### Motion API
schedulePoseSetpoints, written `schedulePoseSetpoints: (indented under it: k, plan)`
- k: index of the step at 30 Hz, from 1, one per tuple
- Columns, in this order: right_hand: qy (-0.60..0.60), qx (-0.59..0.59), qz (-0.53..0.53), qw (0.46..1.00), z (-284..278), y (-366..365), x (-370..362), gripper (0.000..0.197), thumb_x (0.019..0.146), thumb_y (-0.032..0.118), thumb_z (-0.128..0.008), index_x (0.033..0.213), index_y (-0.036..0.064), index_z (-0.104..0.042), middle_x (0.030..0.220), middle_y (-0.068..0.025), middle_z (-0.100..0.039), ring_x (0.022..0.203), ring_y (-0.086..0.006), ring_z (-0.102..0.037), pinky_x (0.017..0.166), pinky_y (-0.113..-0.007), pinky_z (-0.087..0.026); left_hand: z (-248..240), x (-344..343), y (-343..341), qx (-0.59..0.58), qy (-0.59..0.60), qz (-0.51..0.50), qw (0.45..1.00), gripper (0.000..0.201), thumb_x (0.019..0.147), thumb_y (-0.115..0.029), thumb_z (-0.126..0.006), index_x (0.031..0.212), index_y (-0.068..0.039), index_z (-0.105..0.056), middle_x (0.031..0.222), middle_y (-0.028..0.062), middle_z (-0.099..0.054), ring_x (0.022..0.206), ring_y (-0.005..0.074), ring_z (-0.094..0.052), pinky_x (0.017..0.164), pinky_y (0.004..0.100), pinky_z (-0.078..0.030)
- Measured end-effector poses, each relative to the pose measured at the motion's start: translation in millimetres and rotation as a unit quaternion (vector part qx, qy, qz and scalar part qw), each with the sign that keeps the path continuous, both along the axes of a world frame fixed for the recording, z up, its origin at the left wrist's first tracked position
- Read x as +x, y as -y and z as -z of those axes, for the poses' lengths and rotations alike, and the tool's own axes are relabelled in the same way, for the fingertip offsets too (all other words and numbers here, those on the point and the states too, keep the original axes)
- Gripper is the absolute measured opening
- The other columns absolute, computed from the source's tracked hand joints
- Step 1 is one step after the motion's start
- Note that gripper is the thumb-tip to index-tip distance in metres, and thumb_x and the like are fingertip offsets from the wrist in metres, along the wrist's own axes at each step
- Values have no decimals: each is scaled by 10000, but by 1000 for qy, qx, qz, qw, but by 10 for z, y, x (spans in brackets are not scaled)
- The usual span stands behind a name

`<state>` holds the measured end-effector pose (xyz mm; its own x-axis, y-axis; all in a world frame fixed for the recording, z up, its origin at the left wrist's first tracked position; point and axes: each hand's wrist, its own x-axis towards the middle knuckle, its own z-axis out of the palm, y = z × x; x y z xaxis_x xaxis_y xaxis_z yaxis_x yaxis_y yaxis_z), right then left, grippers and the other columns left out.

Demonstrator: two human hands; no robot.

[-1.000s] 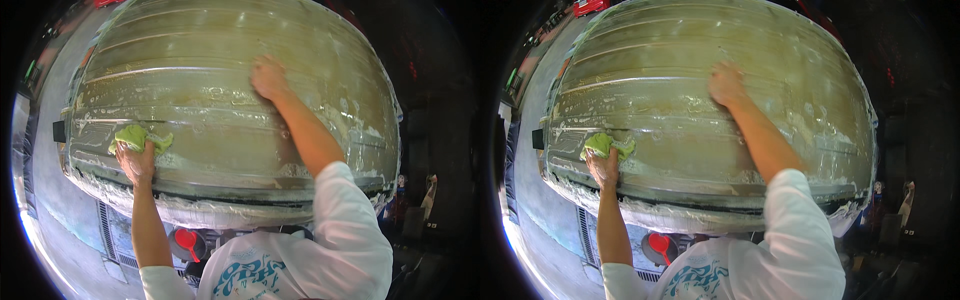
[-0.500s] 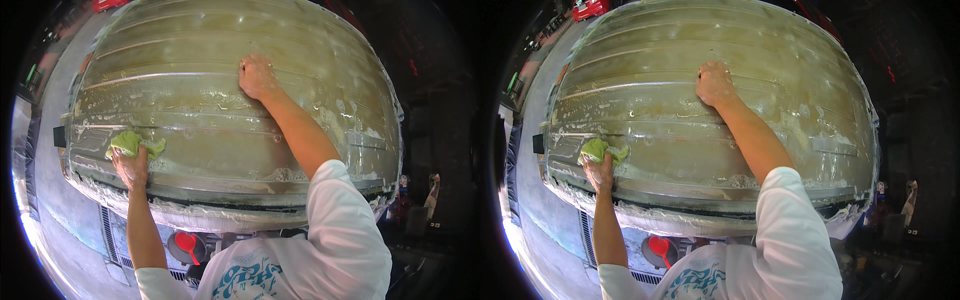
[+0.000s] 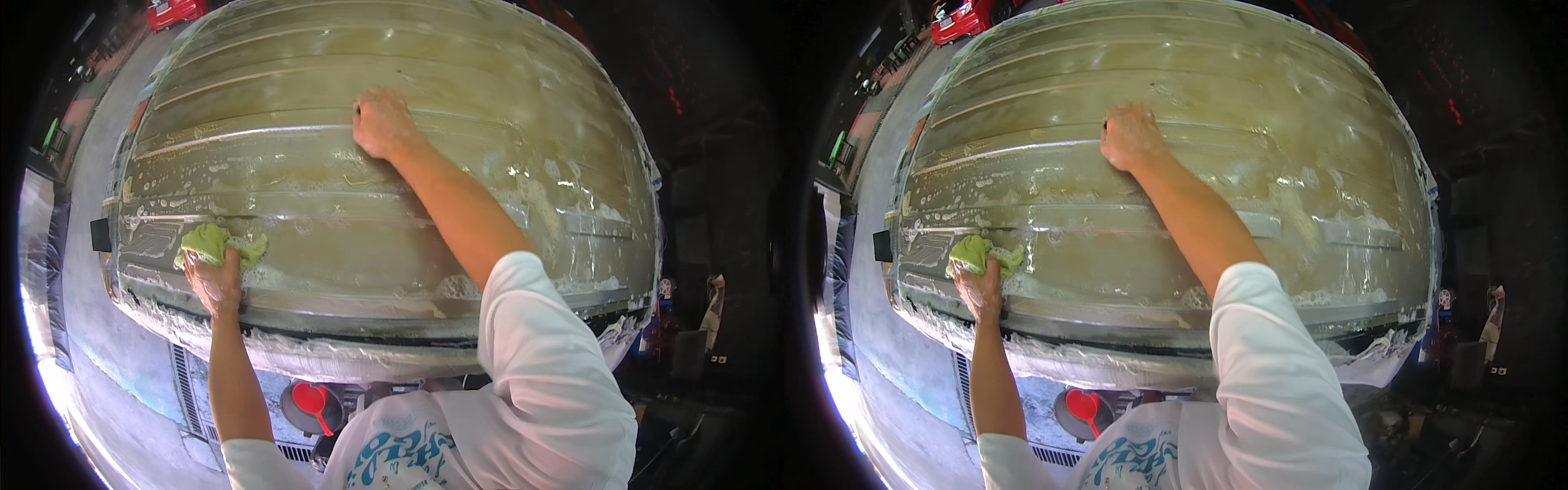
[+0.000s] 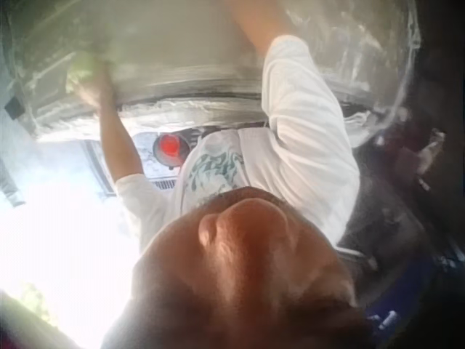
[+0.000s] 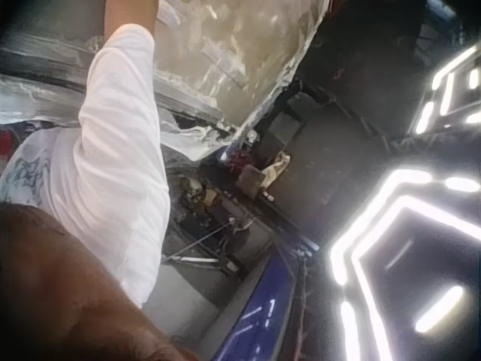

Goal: The person wipes the hood of a car with a green cloth. The hood is partially covered with plastic sheeting and masking tape. The person repeatedly wipes the same areas of the hood with the cloth.

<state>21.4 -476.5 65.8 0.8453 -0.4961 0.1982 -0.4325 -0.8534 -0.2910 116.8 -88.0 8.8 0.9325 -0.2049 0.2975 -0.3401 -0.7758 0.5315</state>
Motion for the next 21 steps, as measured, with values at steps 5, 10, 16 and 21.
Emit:
schedulePoseSetpoints:
  k: [5, 10, 16, 21]
  plan:
    - [-19, -14, 13, 1000, 57, 710, -1044, 262, 1028, 180, -516, 1123, 18, -700, 1286, -209, -635, 1225, -412, -583, 1091, -500, -470, -36, 12, -87, -6, -14, -14, 1000, 739, 794, -353, -771, 1380, 52, -575, 1405, 268, -575, 1321, 470, -517, 1149, 541, -390]
    - [13, -56, 80, 995, -119, 936, -1633, 331, 1050, 175, -447, 1203, 3, -684, 1271, -228, -637, 1219, -415, -578, 1095, -526, -460, 44, -30, -42, 18, 31, -27, 999, 738, 794, -336, -773, 1379, 66, -572, 1408, 280, -571, 1338, 468, -505, 1160, 541, -379]
    - [124, -165, -11, 978, 788, -96, 455, 257, 922, 125, -554, 1055, -9, -729, 1188, -236, -677, 1201, -388, -608, 1088, -522, -457, 43, -97, 59, 0, -19, -15, 1000, 779, 744, -328, -802, 1377, 66, -573, 1415, 304, -560, 1341, 497, -492, 1181, 556, -364]
    - [39, 17, -73, 996, 84, -1223, 1885, 295, 958, 152, -553, 1128, -10, -733, 1221, -217, -655, 1261, -387, -589, 1076, -524, -479, -157, -42, 47, 2, 3, 17, 1000, 753, 753, -326, -789, 1371, 50, -580, 1401, 294, -569, 1333, 493, -498, 1172, 543, -373]
